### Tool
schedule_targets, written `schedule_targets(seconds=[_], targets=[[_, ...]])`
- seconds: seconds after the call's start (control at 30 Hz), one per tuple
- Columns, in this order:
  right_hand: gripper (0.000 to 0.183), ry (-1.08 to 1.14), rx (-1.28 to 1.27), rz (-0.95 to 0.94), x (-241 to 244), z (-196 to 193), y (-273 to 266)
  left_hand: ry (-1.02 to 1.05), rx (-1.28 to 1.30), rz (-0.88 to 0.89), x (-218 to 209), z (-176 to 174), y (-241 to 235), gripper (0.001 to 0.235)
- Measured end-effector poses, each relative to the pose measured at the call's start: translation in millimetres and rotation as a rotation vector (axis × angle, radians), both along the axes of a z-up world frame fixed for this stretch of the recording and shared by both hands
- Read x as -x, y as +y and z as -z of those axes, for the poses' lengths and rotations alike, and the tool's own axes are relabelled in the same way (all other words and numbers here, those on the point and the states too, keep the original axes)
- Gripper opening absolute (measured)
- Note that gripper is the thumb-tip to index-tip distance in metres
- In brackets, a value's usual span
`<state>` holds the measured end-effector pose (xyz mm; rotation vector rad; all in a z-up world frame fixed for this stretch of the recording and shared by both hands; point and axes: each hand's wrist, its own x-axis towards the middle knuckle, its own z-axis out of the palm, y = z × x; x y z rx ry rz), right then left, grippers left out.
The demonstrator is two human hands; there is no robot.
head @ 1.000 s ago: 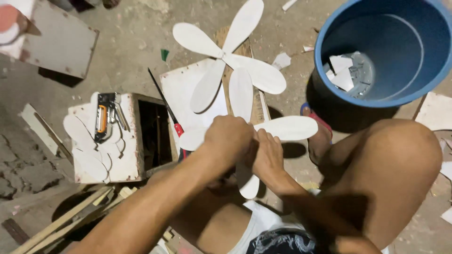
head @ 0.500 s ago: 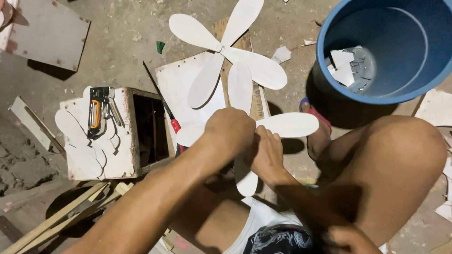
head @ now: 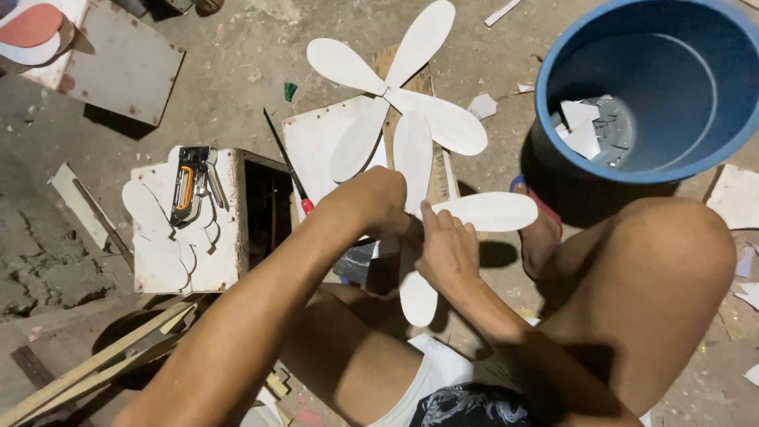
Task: Assembling fan blades onto a central hub using a screwdriver and pliers
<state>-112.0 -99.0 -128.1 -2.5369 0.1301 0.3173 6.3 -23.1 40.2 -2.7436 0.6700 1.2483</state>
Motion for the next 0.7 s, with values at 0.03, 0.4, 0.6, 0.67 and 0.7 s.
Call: schedule_targets(seconds=[0.03, 0.4, 0.6, 0.67, 0.7], targets=[[0.079, 0.003, -0.001, -0.001, -5, -2, 0, 0.003, -0.001, -0.001, -7, 13, 0, 0.023], [0.033, 0.098, -0.078, 0.066, -7, 15, -1, -0.428, -0.177, 0.743, 34, 63, -21, 0.028], [0.051, 0.049, -0.053, 0.022, 2, -3, 1, -0.505, -0.167, 0.687, 26, 47, 8, 0.023], [0.054, 0.043, -0.025, 0.015, -3, -1, -2, -0.522, -0.13, 0.558, 17, 10, 10, 0.022], [0.059, 0.044, -0.003, 0.009, -4, 0, -1, -0.529, -0.098, 0.43, 14, -7, 13, 0.021]])
